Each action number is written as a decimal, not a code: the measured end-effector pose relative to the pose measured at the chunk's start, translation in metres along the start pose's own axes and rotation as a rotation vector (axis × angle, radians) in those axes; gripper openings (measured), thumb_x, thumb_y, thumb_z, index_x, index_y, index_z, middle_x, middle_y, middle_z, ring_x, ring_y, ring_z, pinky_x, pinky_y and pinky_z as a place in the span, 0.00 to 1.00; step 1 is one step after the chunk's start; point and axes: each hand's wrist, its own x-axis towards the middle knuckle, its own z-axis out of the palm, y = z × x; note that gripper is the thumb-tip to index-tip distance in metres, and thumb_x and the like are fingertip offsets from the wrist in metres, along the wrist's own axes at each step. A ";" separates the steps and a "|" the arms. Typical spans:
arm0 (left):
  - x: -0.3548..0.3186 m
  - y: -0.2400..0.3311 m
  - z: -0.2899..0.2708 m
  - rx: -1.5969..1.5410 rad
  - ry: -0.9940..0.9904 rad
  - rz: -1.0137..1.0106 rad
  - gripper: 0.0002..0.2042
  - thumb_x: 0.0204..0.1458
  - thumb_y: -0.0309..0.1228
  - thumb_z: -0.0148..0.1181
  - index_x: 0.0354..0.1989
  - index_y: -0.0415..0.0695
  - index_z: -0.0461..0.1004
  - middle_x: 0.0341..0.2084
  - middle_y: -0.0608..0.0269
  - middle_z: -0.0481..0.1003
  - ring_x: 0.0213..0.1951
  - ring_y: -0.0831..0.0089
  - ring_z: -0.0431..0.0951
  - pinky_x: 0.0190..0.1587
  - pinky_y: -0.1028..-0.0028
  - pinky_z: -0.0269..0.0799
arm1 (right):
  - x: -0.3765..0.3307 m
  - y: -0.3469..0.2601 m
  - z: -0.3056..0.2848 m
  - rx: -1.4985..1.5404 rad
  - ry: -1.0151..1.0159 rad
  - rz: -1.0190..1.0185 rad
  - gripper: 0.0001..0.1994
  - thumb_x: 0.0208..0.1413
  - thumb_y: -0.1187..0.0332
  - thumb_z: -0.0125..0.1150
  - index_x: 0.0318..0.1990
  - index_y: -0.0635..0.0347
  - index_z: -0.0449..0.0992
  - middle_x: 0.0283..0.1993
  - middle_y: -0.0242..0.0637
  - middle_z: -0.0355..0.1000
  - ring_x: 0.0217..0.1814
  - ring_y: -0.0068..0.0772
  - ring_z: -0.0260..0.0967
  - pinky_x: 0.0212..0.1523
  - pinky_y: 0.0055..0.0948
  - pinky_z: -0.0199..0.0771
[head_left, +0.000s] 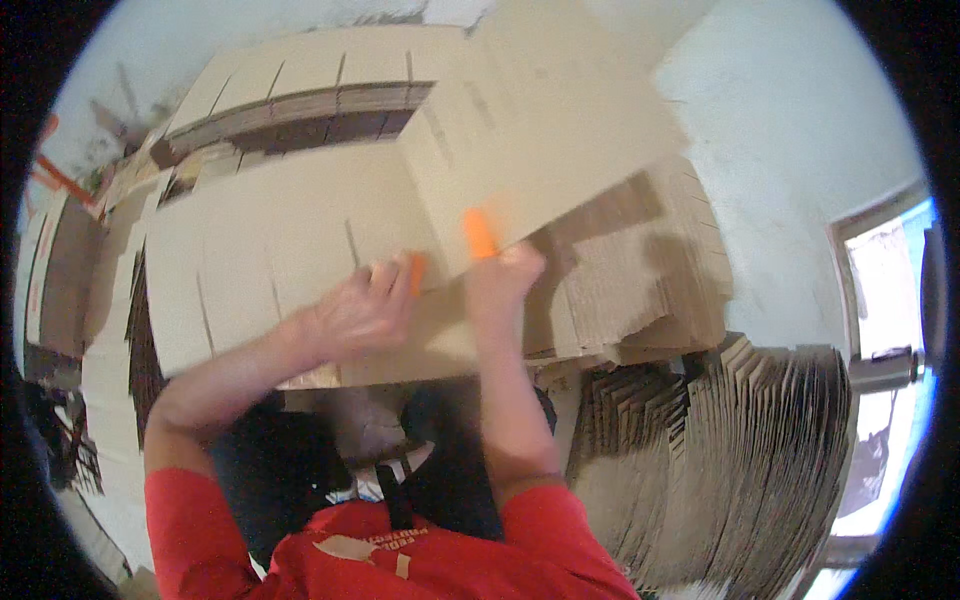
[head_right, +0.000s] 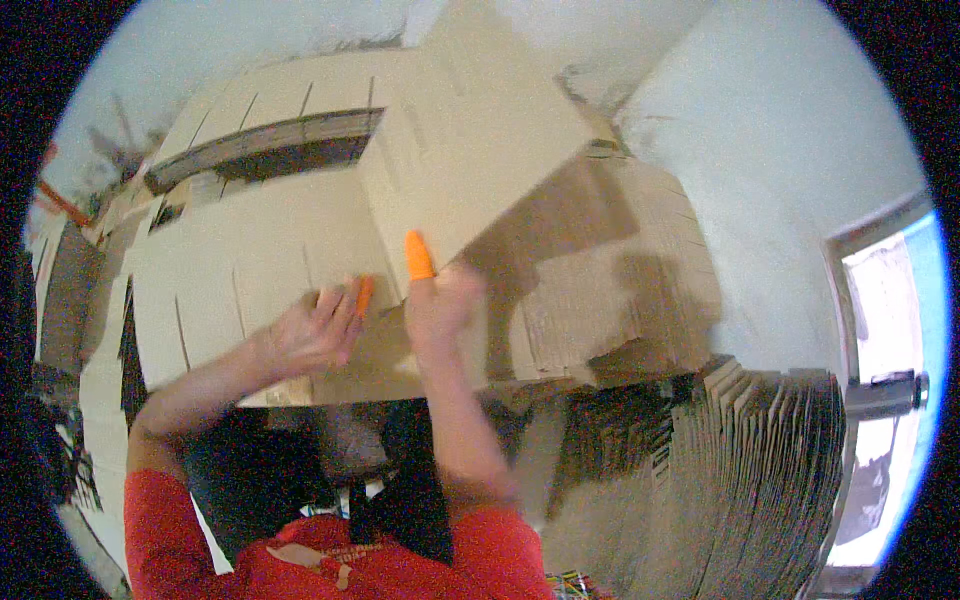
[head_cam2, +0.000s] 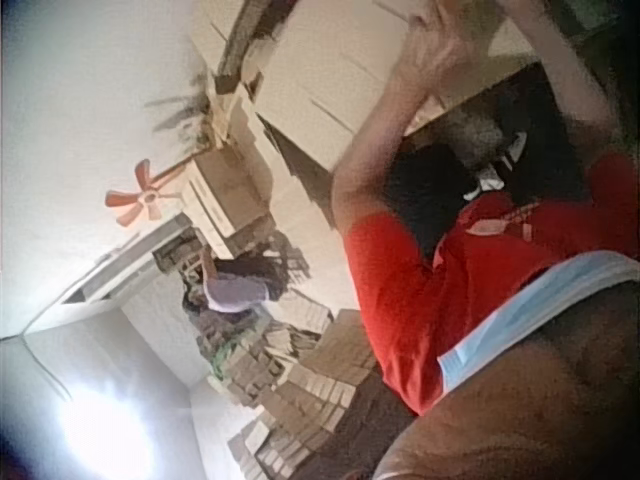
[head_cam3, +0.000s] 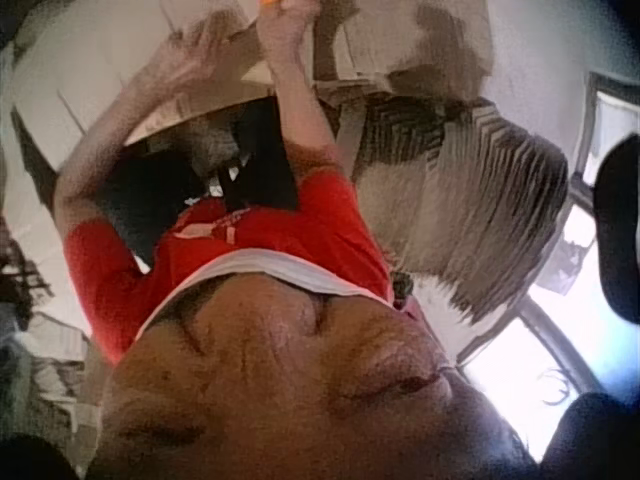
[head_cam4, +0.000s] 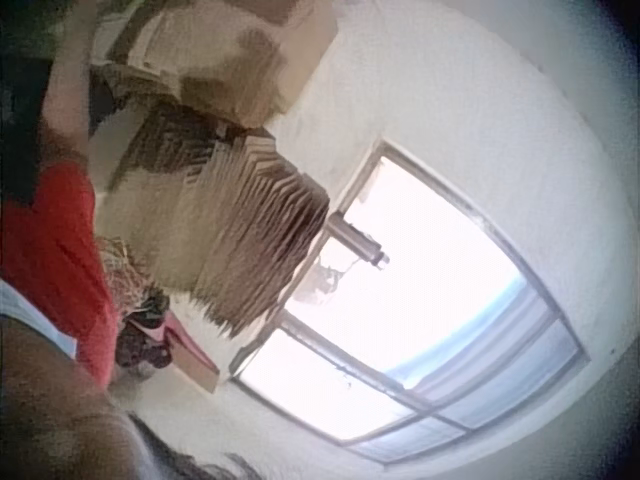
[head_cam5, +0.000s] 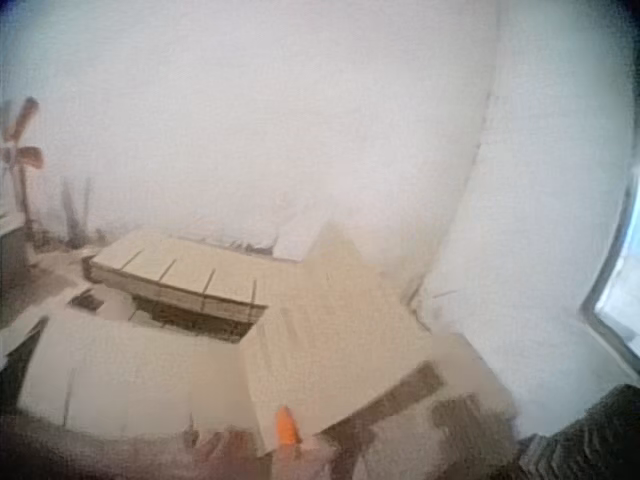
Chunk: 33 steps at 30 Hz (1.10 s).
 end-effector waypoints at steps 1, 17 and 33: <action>-0.004 -0.004 0.005 -0.136 0.034 -0.033 0.21 0.46 0.37 0.57 0.45 0.32 0.74 0.42 0.40 0.73 0.35 0.61 0.75 0.32 0.67 0.76 | -0.006 -0.013 0.001 -0.038 -0.026 -0.061 0.08 0.51 0.73 0.68 0.26 0.68 0.76 0.20 0.27 0.65 0.21 0.22 0.60 0.23 0.30 0.62; 0.075 -0.191 0.117 -0.061 0.034 -0.489 0.16 0.45 0.22 0.57 0.45 0.39 0.72 0.37 0.55 0.74 0.51 0.59 0.69 0.50 0.62 0.66 | -0.012 -0.017 -0.003 0.024 -0.038 0.160 0.22 0.49 0.61 0.73 0.19 0.67 0.66 0.21 0.32 0.64 0.25 0.24 0.57 0.26 0.33 0.63; 0.070 -0.205 0.087 0.064 0.364 -0.276 0.09 0.43 0.24 0.59 0.34 0.35 0.75 0.35 0.57 0.71 0.44 0.65 0.71 0.36 0.71 0.79 | -0.007 -0.008 -0.003 0.267 -0.097 0.002 0.05 0.52 0.74 0.66 0.28 0.66 0.78 0.24 0.21 0.68 0.26 0.11 0.57 0.24 0.20 0.57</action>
